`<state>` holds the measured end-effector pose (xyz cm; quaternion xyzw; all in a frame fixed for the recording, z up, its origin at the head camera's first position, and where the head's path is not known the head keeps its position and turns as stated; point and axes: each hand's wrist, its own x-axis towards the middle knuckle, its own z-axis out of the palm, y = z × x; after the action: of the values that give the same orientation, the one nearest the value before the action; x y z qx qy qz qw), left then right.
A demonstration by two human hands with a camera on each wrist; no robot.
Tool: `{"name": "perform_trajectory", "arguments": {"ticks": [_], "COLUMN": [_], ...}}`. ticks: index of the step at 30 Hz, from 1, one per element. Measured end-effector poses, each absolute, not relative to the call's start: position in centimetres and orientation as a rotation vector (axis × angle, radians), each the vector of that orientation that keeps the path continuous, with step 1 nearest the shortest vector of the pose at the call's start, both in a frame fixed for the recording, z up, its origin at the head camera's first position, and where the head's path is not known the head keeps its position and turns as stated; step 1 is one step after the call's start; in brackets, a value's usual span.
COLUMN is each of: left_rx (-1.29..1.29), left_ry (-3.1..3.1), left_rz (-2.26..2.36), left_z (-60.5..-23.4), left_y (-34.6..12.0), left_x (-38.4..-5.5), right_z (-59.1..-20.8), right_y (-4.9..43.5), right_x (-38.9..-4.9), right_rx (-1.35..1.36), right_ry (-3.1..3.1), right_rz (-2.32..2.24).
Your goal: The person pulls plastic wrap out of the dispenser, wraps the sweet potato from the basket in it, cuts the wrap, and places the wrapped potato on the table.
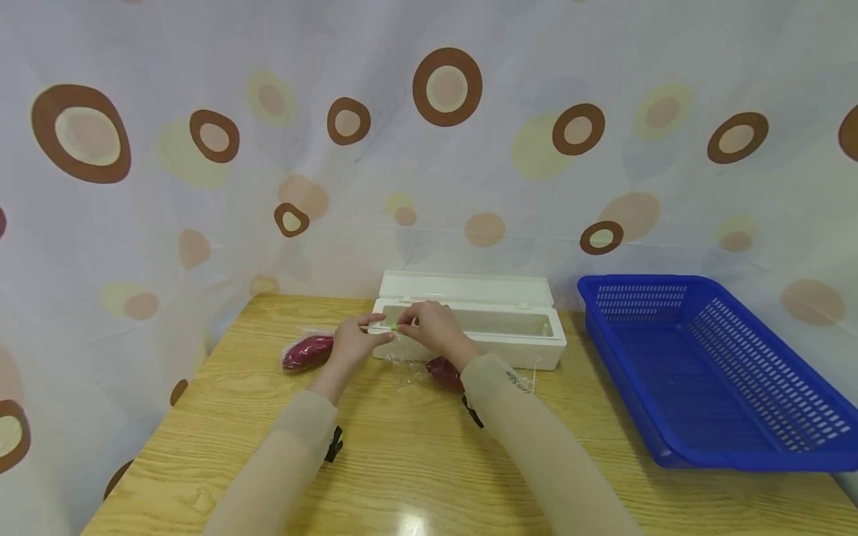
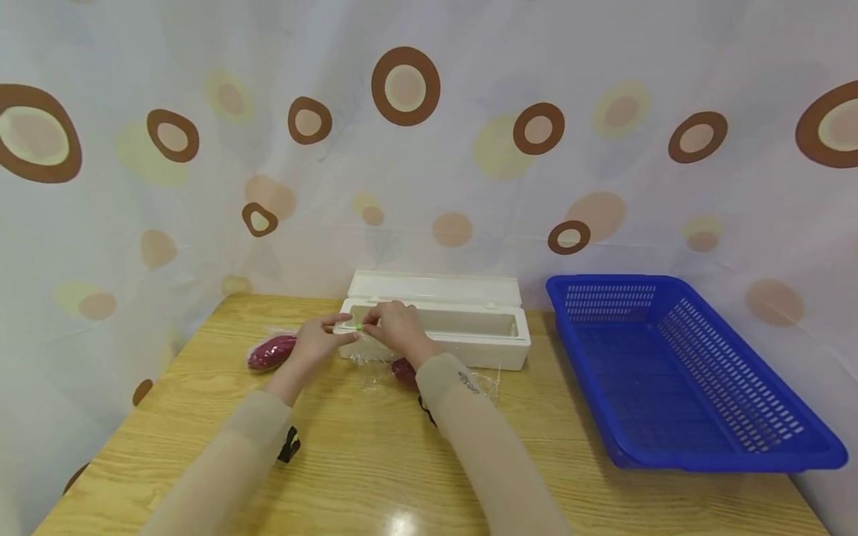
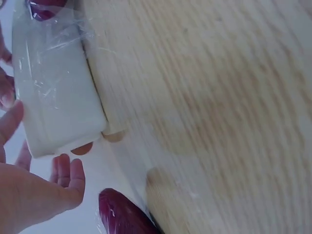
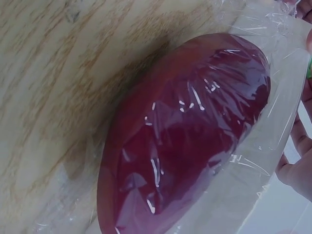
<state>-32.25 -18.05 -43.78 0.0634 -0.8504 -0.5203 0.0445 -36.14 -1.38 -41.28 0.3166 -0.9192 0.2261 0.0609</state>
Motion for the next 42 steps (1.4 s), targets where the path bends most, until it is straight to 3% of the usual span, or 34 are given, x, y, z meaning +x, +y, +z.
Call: {"name": "perform_trajectory", "arguments": {"ticks": [10, 42], "left_rx": [-0.172, -0.099], "left_ry": [-2.732, -2.698], "left_rz": [-1.510, -1.450], "left_z": [-44.3, -44.1], "left_y": [-19.5, -19.2], "left_x": [-33.1, -33.5], "right_z": [-41.7, -41.3], "right_y": [-1.4, -1.1], "right_x": [-36.5, -36.2], "right_rx": [0.972, 1.019], "right_ry": [-2.775, -2.760], "right_rz": [0.701, 0.482]}}
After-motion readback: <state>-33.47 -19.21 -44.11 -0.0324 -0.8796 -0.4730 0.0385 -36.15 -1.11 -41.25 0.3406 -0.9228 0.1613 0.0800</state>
